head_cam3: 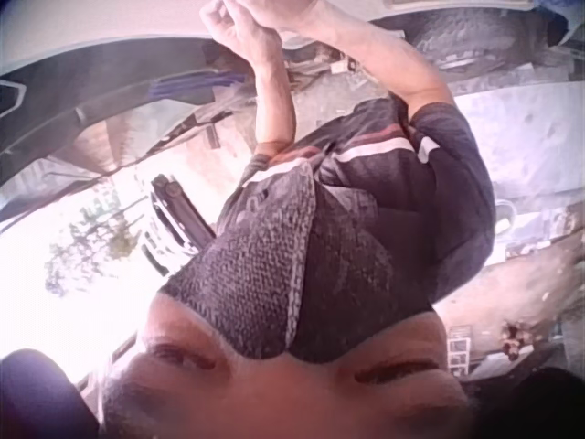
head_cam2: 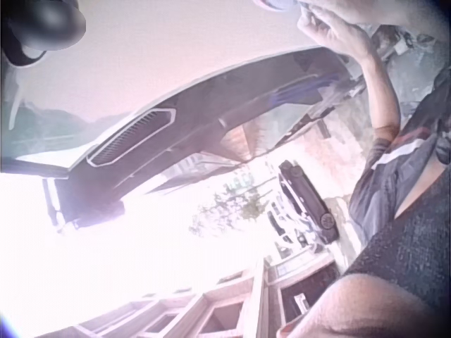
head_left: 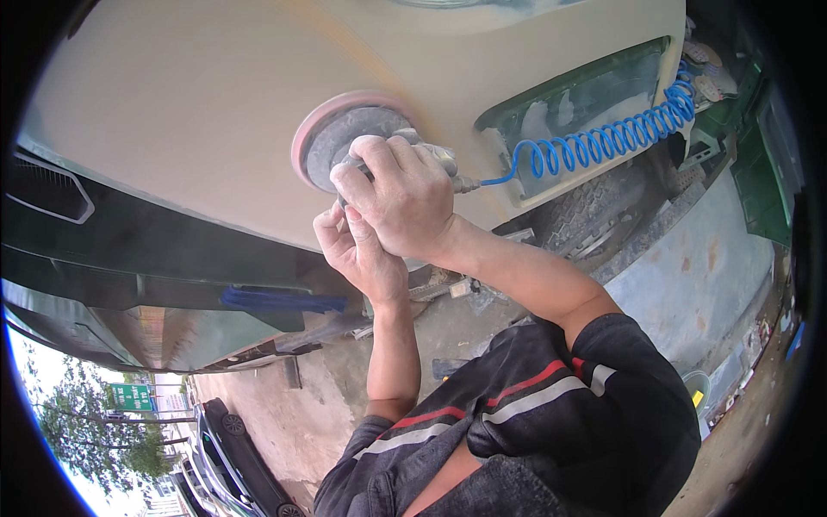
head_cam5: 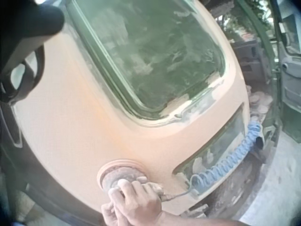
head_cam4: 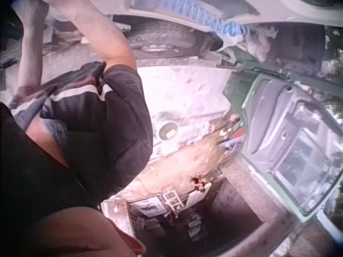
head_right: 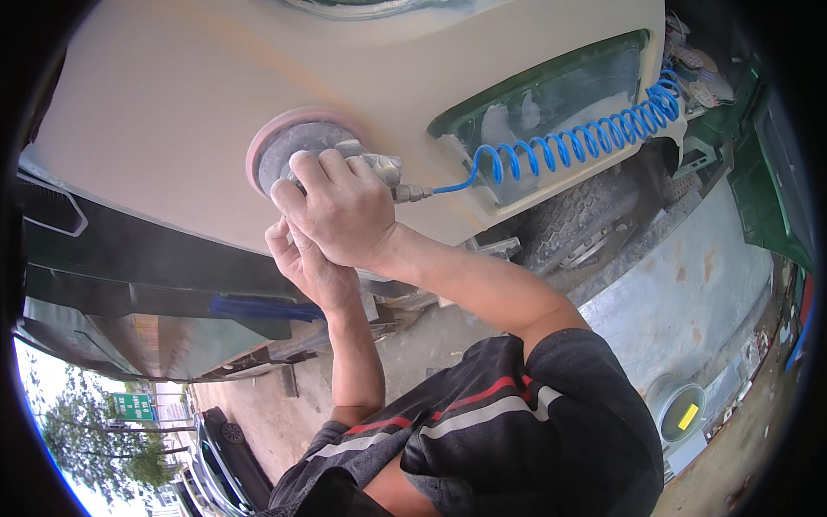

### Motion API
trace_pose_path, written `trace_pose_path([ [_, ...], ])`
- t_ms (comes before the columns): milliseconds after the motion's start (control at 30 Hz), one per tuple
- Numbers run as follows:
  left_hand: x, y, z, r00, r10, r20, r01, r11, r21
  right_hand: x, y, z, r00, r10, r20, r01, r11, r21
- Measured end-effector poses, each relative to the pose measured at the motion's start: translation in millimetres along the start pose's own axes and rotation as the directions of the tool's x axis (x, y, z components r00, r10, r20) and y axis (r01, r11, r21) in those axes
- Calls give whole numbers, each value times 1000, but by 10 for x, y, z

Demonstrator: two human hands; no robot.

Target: The person sands the side of a green truck cabin using a pneumatic orbital sander, moving the tool across the surface to smooth down putty or filler.

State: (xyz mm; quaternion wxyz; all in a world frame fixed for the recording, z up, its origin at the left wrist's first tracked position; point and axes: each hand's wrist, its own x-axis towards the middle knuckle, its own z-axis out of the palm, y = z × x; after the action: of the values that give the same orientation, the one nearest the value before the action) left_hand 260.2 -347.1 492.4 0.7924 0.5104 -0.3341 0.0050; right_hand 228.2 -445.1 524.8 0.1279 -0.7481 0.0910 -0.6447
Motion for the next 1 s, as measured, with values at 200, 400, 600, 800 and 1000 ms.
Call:
trace_pose_path([
  [200,-473,-344,-145,994,1,-106,13,991,130,-530,45,54,993,-79,86,79,997,-4],
  [400,969,839,240,982,186,3,-186,979,-79,1185,-264,153,962,-235,-136,223,970,-94],
  [600,787,668,279,978,205,-30,-207,975,-78,1025,-198,118,969,-234,-83,229,971,-71],
  [800,-509,-514,-309,993,82,-86,-64,980,187,-635,38,19,977,-170,127,174,984,-24],
  [1000,1279,1044,397,957,284,56,-287,957,51,1542,-293,-19,973,-229,-7,228,972,-54],
])
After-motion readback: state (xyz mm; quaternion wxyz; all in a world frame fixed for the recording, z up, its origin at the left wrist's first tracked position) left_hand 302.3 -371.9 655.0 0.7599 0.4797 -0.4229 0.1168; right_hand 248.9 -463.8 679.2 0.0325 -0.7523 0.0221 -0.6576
